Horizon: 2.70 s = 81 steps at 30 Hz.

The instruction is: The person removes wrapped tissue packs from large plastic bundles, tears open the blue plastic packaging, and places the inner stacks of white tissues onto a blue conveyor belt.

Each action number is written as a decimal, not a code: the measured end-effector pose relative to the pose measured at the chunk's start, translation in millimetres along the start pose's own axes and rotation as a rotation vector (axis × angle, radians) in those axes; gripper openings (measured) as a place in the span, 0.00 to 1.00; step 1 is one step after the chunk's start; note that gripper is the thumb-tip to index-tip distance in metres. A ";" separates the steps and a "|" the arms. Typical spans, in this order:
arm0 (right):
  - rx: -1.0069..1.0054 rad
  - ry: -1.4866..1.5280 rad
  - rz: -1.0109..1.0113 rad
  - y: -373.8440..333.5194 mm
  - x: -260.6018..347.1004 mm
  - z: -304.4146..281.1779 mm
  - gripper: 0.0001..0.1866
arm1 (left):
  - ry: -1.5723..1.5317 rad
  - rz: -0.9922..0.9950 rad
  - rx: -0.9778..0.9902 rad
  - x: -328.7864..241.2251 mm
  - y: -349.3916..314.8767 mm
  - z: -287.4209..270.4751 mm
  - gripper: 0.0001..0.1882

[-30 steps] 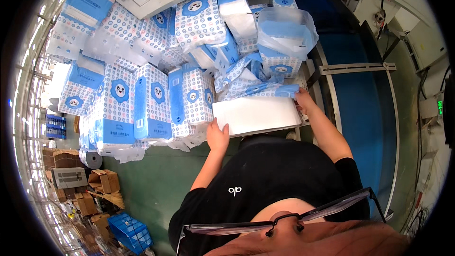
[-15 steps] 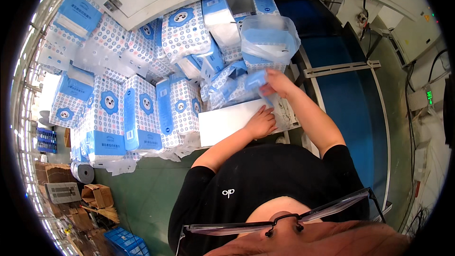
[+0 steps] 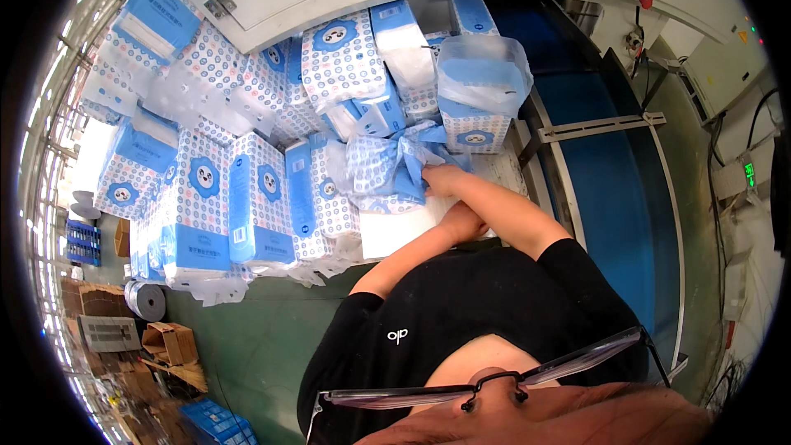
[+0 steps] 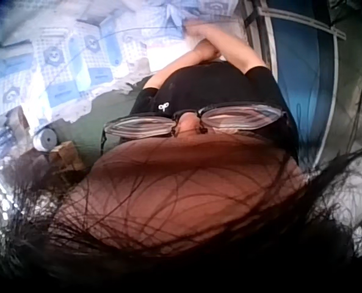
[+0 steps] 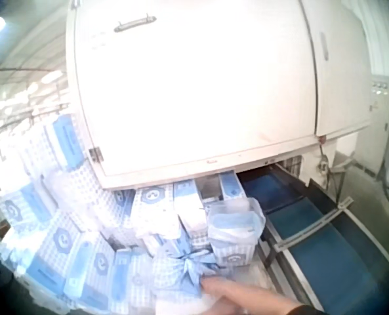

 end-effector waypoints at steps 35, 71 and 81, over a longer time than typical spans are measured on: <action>-0.429 0.379 0.860 -207.0 -168.1 48.3 0.19 | 0.068 -0.178 -0.415 37.2 -7.6 8.8 0.10; 0.183 -0.478 0.271 30.1 -113.1 -183.1 0.19 | 0.190 -0.085 -0.334 37.0 -11.1 10.3 0.16; 0.176 -0.499 0.295 12.8 -96.9 -192.5 0.23 | 0.184 -0.091 -0.302 32.8 -12.6 7.7 0.16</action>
Point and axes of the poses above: each hand's wrist, its own y-axis towards the middle knuckle, its own z-axis out of the palm, x = y × z, the point moved 8 cm from there along y, towards the middle knuckle, and after that the axes turned 1 degree about z, right-handed, at the moved point
